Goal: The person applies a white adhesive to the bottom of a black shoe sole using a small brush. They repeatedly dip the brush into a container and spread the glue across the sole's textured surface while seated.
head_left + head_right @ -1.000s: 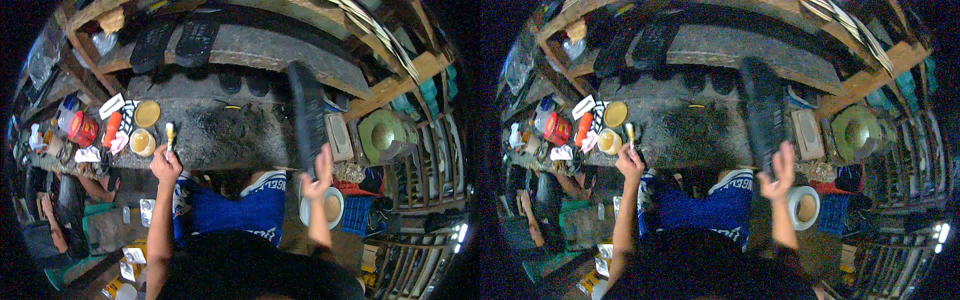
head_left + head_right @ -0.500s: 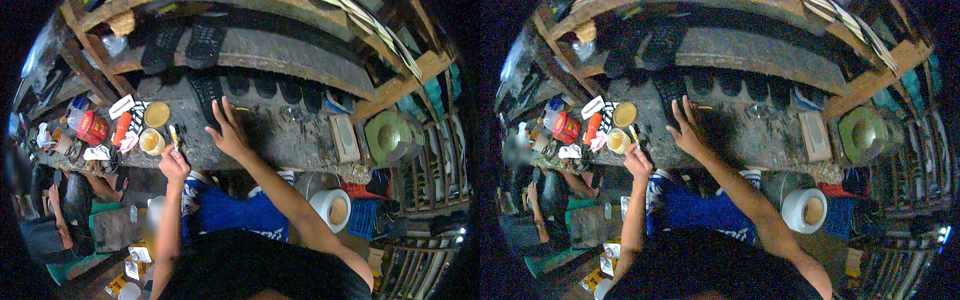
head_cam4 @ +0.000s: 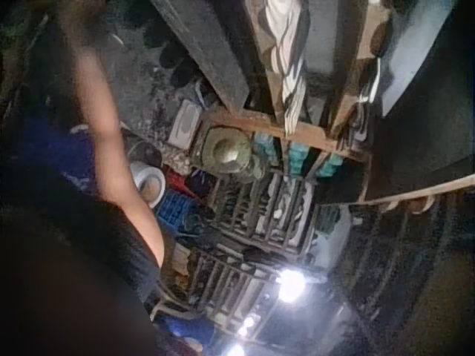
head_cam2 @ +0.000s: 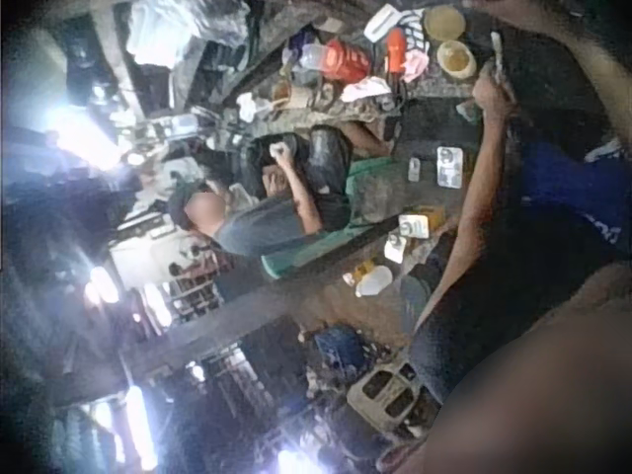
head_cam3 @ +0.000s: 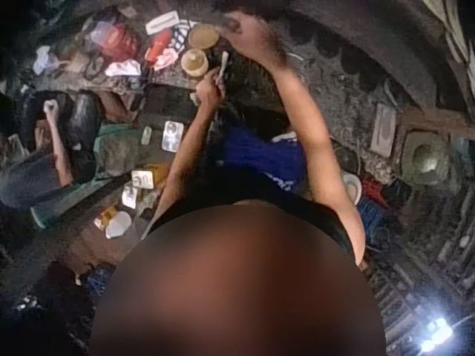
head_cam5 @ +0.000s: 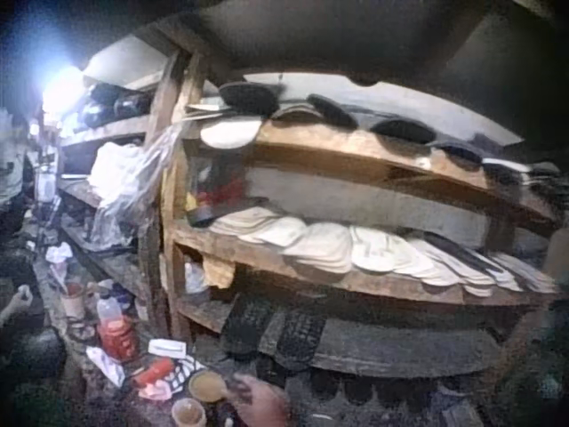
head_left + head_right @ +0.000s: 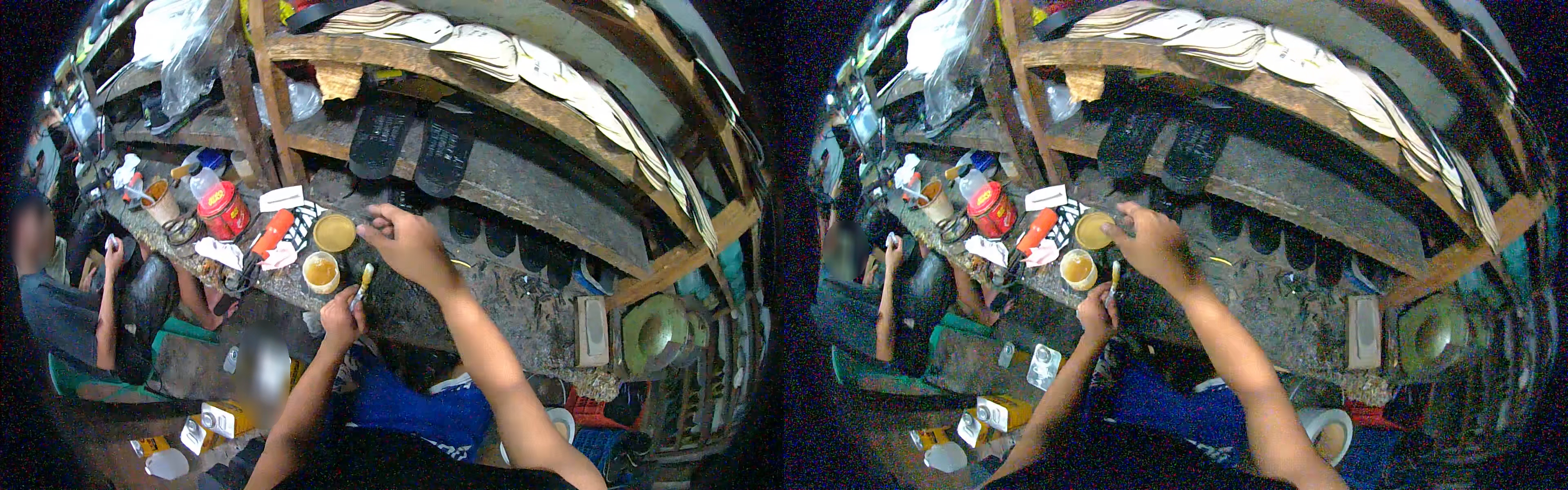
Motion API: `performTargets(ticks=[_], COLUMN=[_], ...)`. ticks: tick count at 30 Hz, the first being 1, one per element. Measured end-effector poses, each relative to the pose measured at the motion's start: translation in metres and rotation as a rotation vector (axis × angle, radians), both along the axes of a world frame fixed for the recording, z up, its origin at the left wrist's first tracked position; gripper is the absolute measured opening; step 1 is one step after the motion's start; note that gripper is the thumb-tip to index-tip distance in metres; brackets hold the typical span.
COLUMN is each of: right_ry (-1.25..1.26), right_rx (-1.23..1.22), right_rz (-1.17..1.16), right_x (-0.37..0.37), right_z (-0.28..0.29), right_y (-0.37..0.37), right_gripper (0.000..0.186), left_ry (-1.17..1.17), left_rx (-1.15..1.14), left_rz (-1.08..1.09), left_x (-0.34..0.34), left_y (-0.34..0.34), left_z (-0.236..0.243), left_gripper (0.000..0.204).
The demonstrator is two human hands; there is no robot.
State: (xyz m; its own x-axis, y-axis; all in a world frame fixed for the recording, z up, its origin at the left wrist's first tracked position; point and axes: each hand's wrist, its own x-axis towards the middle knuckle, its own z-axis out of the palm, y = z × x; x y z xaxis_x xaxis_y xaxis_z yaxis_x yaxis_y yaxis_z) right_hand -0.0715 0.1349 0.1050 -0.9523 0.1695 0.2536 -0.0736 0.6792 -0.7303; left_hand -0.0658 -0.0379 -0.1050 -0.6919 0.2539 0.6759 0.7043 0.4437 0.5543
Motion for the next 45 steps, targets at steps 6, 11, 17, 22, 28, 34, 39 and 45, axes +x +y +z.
performTargets(ticks=[6, 11, 17, 22, 28, 34, 39, 45], right_ry=[0.238, 0.291, -0.198, -0.171, 0.006, 0.182, 0.442, 0.184], right_rx=[-0.521, -0.757, -1.046, -1.2, -1.114, -0.923, -1.088, -1.2], right_rz=[0.277, 0.302, 0.402, 0.06, 0.052, -0.034, 0.473, 0.671], right_x=[-0.024, -0.146, -0.222, -0.244, -0.237, -0.191, -0.097, 0.075], right_z=[0.104, 0.187, 0.239, 0.243, 0.236, 0.253, 0.229, 0.104], right_y=[-0.023, -0.056, -0.055, -0.066, -0.066, -0.055, -0.041, 0.023], right_gripper=[0.029, 0.034, 0.046, 0.042, 0.041, 0.032, 0.038, 0.08], left_ry=[-0.047, -0.069, -0.119, -0.097, -0.062, -0.179, -0.209, -0.06], left_rx=[-0.046, -0.119, -0.131, -0.137, -0.066, -0.127, -0.168, -0.052], left_rz=[0.014, 0.066, 0.063, 0.095, 0.069, 0.087, 0.089, 0.001], left_x=[0.003, 0.002, 0.002, 0.003, 0.0, 0.002, 0.003, 0.001], left_y=[0.0, 0.003, 0.003, 0.003, 0.003, 0.002, 0.003, 0.003], left_z=[0.01, 0.013, 0.012, 0.006, 0.002, 0.003, 0.011, -0.001], left_gripper=[0.033, 0.035, 0.033, 0.038, 0.035, 0.039, 0.035, 0.03])
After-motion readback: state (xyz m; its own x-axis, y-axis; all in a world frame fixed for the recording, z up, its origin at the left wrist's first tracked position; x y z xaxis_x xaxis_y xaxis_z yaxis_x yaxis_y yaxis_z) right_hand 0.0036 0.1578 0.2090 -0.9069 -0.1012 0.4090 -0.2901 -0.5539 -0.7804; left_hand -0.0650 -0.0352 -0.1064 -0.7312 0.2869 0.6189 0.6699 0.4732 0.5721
